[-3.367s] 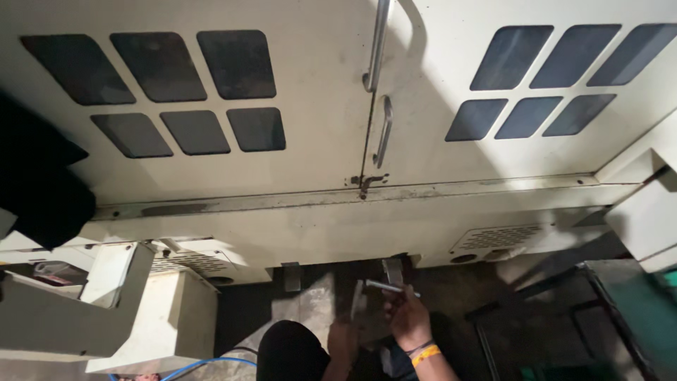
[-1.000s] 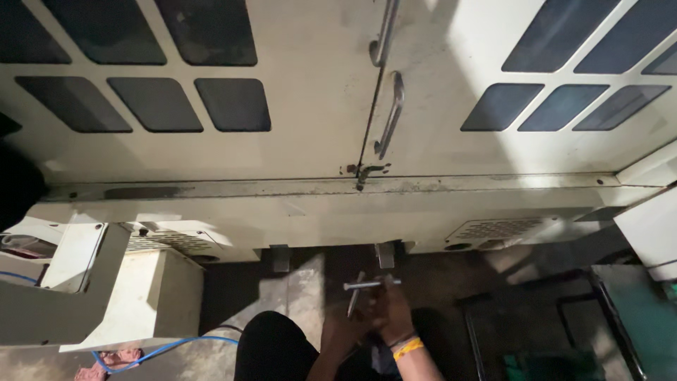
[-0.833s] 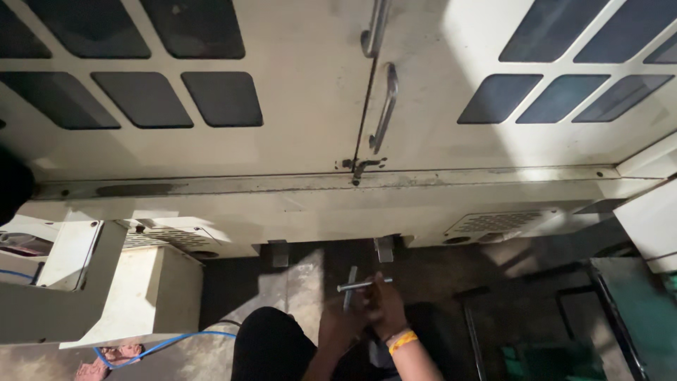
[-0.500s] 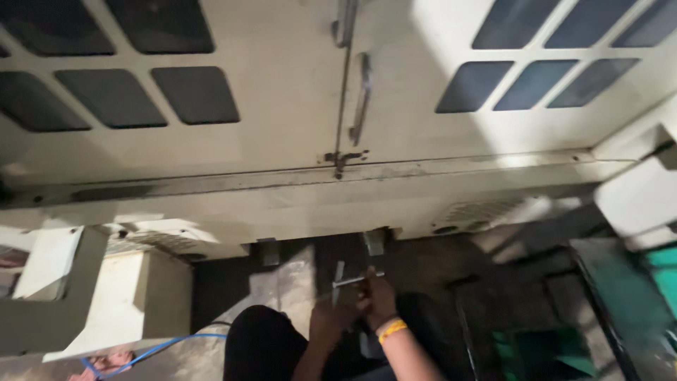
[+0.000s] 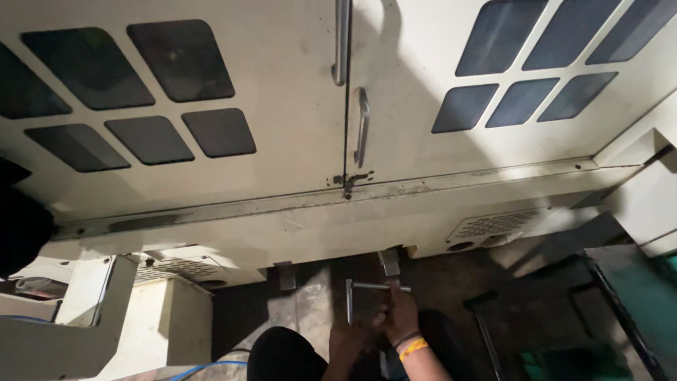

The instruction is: The person sits on the floor and uses a yellow cloth to wipe the bottom edge of a large industrial machine. They then open the machine door, place a metal rod inside, and close the door. Finally, they wipe the bottom edge of the machine again.

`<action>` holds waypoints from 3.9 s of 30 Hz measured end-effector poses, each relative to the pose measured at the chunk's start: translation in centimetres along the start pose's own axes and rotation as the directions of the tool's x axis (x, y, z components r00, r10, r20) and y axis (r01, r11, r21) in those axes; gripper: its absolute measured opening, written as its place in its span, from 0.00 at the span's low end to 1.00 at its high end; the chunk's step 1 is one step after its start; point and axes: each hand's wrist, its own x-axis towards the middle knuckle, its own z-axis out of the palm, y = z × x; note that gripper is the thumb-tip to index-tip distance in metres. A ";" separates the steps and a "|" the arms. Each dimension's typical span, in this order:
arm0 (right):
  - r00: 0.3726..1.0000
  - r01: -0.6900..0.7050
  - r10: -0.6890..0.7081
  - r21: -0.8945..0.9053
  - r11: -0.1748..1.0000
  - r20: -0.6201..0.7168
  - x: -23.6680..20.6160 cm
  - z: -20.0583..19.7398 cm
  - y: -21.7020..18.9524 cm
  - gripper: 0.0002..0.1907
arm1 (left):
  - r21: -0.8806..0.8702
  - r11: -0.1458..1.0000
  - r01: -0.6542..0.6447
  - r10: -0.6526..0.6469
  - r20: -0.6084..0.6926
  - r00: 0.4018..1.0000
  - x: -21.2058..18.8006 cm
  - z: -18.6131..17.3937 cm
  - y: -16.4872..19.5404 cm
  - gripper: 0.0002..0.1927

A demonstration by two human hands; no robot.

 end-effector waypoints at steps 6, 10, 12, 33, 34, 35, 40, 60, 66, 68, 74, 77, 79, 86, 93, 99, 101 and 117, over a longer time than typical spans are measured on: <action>0.989 -0.080 0.046 -0.248 0.966 -0.139 1.1 -0.8 1.1 0.25 | 0.261 0.965 -0.034 0.051 -0.057 0.997 2.0 0.6 -3.0 0.24; 0.994 -0.102 0.097 -0.112 0.988 -0.054 1.6 -0.4 2.0 0.22 | 0.296 0.953 -0.061 0.068 -0.014 0.998 3.4 1.4 -5.0 0.22; 0.993 -0.097 0.089 -0.117 0.988 -0.075 1.5 -0.1 2.0 0.21 | 0.286 0.957 -0.047 0.050 -0.005 0.999 4.3 2.2 -4.6 0.22; 0.971 -0.039 0.058 0.086 0.996 -0.231 -0.8 2.4 -1.3 0.15 | 0.296 0.955 0.027 -0.022 -0.020 1.000 5.5 -3.8 -3.4 0.22; 0.980 -0.026 0.048 0.115 0.993 -0.192 -1.2 2.4 -1.5 0.15 | 0.262 0.964 -0.043 0.055 -0.038 0.998 4.8 -4.2 -3.6 0.23; 0.988 -0.015 0.038 0.145 0.989 -0.153 -1.5 2.4 -1.6 0.15 | 0.232 0.966 -0.114 0.131 -0.059 0.990 4.4 -4.6 -3.7 0.24; 0.997 0.027 -0.035 0.110 0.994 0.075 -3.3 1.2 -1.5 0.19 | 0.408 0.910 -0.079 0.075 0.026 0.997 3.8 -4.2 -5.2 0.22; 0.810 0.521 -0.505 -0.761 0.386 0.299 -2.0 2.3 -1.4 0.15 | 0.286 0.958 -0.002 0.018 -0.054 0.998 4.8 -2.3 -4.2 0.25; 0.986 0.040 -0.063 -0.155 0.987 -0.153 -3.0 3.8 -1.5 0.12 | 0.307 0.949 0.071 -0.070 -0.015 0.997 4.6 -1.5 -4.9 0.23; 0.992 0.006 -0.017 -0.085 0.996 -0.125 -3.4 4.3 -1.6 0.12 | 0.473 0.879 -0.051 0.051 0.012 0.999 4.5 -1.2 -5.1 0.28; 0.996 0.010 -0.009 0.006 1.000 -0.092 -3.8 4.8 -1.7 0.09 | 0.357 0.931 0.077 -0.133 0.132 0.982 2.9 -0.9 -4.6 0.26; 0.984 0.129 -0.152 -0.220 0.967 -0.089 -3.8 4.7 -1.5 0.16 | 0.485 0.859 -0.166 0.091 0.175 0.980 2.9 -1.1 -4.7 0.24; 0.974 0.196 -0.219 -0.282 0.939 -0.052 -3.9 4.8 -1.6 0.19 | 0.429 0.894 -0.128 0.057 0.176 0.983 3.2 -1.1 -5.1 0.23; 0.989 0.148 -0.149 -0.323 0.935 0.022 -3.7 4.7 -1.3 0.22 | 0.346 0.907 -0.241 0.201 0.149 0.968 4.3 -0.6 -6.7 0.21; 0.991 0.132 -0.114 -0.327 0.936 0.073 -2.6 4.1 -0.1 0.23 | 0.159 0.914 -0.373 0.347 0.168 0.923 3.8 -1.9 -6.7 0.24; 0.998 0.045 -0.043 0.054 0.997 -0.049 -2.0 3.4 -1.3 0.24 | 0.375 0.921 -0.104 0.113 -0.002 0.994 5.7 -0.6 -6.4 0.26; 0.992 0.084 -0.097 0.146 0.986 0.084 -1.9 3.2 -1.6 0.21 | 0.235 0.968 -0.084 0.090 -0.012 0.996 6.0 -0.8 -6.4 0.27; 0.976 -0.128 0.127 -0.007 0.992 0.179 -3.8 4.9 -1.6 0.18 | -0.501 0.820 0.277 -0.301 0.035 0.953 4.5 -2.0 -4.4 0.43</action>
